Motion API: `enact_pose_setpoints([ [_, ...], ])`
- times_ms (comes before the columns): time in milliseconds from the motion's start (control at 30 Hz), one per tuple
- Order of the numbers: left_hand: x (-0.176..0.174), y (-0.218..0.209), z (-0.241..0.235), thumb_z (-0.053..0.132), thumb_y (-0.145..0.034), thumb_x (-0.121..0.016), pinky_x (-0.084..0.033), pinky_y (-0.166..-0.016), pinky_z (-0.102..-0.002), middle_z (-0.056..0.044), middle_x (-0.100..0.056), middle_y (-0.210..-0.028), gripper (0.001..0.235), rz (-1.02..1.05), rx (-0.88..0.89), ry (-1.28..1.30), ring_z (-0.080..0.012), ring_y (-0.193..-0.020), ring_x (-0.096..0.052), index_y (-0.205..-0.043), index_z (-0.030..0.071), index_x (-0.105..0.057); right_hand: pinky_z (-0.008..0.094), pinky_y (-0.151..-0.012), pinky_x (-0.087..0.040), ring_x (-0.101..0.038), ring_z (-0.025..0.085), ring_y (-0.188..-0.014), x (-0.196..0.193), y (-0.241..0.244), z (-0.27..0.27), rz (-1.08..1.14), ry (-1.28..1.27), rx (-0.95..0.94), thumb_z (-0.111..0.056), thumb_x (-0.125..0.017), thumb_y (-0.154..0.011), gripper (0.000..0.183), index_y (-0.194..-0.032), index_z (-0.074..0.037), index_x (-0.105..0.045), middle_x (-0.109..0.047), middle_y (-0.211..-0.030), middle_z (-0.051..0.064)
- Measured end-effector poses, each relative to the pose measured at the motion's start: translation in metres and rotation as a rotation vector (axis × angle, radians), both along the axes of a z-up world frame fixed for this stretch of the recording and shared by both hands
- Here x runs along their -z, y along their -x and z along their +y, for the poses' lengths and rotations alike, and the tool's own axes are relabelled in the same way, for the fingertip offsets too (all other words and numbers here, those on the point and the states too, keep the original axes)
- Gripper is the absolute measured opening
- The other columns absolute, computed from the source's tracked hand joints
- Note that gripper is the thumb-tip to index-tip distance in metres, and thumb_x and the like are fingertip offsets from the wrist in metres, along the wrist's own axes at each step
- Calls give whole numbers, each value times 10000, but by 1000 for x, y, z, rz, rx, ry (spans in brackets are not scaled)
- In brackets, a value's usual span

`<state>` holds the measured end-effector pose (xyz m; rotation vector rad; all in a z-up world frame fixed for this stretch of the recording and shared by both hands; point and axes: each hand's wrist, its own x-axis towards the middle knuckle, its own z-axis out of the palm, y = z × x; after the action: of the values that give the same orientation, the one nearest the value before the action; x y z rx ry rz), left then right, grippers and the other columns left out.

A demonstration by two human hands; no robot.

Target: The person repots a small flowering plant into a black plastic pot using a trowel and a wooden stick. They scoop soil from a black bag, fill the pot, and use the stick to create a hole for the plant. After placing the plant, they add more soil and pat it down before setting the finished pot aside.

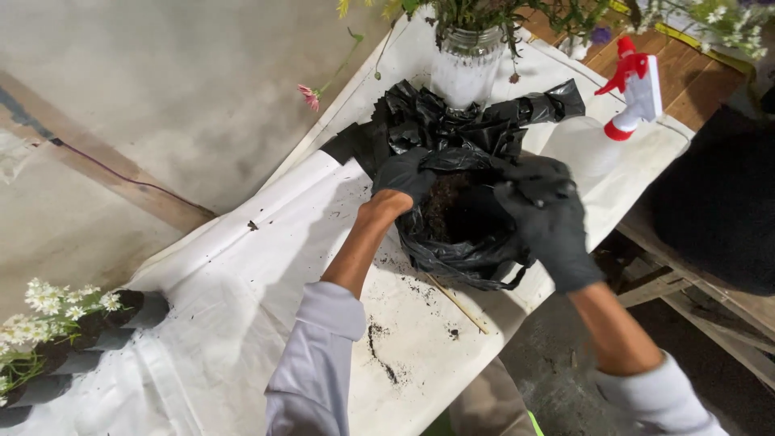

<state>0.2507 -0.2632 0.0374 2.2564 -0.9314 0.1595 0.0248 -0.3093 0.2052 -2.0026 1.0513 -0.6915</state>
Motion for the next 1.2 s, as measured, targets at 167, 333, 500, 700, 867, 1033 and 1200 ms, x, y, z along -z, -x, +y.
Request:
enact_pose_setpoints([
  [167,13,-24,1,428,-998,-631,-543,-1032,-401,-200,-747,-1219,545,-7,189,59,-355,-1163,-681,-1436,103,-643,390,-753,-622,-746,328,-929,26,33,-3,-210,420,-181,-42,-904,-820,188,-988,-50,-819,-769,-1001,128],
  [333,74,-59,-21,773,-948,-468,-521,-1074,-347,6,-752,-1264,668,-90,257,47,-220,-1209,-689,-1416,324,-626,329,-713,-613,-743,267,-889,46,50,-20,-318,527,-86,-87,-941,-934,194,-1068,-36,-811,-776,-953,124],
  [500,62,-45,-26,835,-941,-334,-555,-951,-245,125,-776,-1051,591,-158,166,2,-119,-1096,-727,-1165,429,-699,325,-661,-524,-695,161,-748,75,6,-4,-222,-41,223,-216,-901,-842,184,-855,-76,-781,-724,-733,91],
  [700,41,-32,-21,828,-943,-335,-551,-971,-291,82,-775,-1093,620,-67,210,-5,-164,-1114,-723,-1186,396,-708,344,-439,-534,-685,223,-490,63,-9,0,-98,-200,200,-299,-897,-800,269,-682,-110,-746,-647,-530,96],
  [867,21,-24,-12,822,-945,-336,-547,-988,-332,43,-774,-1131,646,13,247,-14,-204,-1130,-720,-1204,367,-716,324,-536,-572,-700,205,-603,39,-14,7,-282,-346,31,-136,-823,-869,139,-861,-25,-740,-721,-701,152],
  [1033,-2,-27,2,815,-947,-337,-543,-1005,-373,5,-774,-1169,673,82,266,-22,-245,-1147,-717,-1223,337,-724,335,-636,-619,-763,230,-725,47,-18,7,-348,-205,-6,-190,-792,-917,125,-1001,-98,-789,-749,-794,162],
  [1200,159,-76,5,659,-1010,-510,-388,-1200,-256,-36,-698,-1366,679,389,161,-349,-219,-1323,-578,-1432,144,-643,387,-592,-593,-747,346,-737,36,-9,7,-363,202,-126,-66,-865,-917,155,-991,43,-783,-728,-775,234],
])
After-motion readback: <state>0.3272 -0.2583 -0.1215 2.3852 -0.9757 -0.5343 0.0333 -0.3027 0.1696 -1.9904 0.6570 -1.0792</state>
